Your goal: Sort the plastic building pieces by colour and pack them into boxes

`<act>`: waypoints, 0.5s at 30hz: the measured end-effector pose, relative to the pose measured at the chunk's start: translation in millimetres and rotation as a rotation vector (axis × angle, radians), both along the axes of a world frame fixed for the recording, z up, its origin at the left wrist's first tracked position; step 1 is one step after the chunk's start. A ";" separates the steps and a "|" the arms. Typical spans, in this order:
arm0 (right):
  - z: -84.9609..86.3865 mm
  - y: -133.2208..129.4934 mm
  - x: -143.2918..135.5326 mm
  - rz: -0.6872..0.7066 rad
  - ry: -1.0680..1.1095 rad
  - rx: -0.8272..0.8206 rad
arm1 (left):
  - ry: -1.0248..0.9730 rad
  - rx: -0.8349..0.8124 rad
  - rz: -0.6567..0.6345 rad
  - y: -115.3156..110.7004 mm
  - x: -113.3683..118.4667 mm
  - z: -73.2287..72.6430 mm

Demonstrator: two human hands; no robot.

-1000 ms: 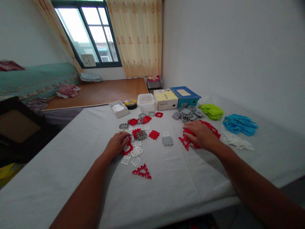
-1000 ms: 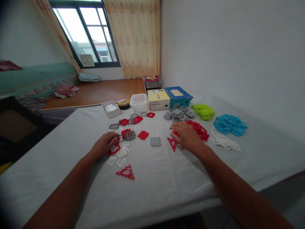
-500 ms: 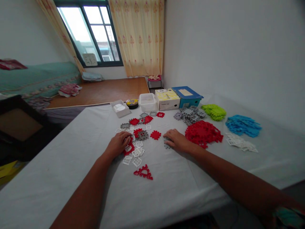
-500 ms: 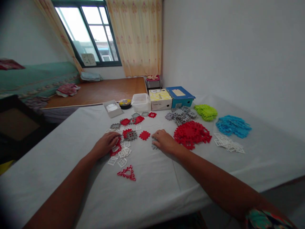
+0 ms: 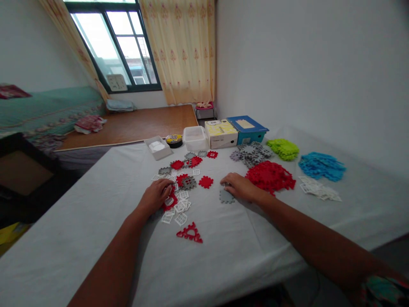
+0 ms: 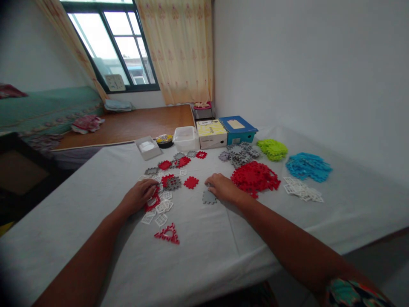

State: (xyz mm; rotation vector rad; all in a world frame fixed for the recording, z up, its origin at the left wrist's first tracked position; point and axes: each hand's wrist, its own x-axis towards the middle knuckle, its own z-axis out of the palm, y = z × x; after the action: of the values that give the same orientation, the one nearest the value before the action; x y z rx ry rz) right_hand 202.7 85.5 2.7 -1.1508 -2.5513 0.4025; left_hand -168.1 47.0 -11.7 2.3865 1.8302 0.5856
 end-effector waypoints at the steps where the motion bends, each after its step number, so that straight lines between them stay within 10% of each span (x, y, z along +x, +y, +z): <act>1: 0.8 -0.4 1.0 -0.005 0.006 -0.009 | -0.002 0.001 -0.004 0.2 -0.3 -0.3; 15: 17.2 -10.2 23.8 0.264 -0.014 -0.089 | -0.001 -0.015 -0.008 -0.2 -0.4 1.2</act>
State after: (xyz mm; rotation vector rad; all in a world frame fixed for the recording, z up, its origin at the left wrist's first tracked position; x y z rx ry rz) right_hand 226.5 75.4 19.9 -0.8481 -2.7305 0.5764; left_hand -168.5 46.8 -10.5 2.3826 1.8168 0.5707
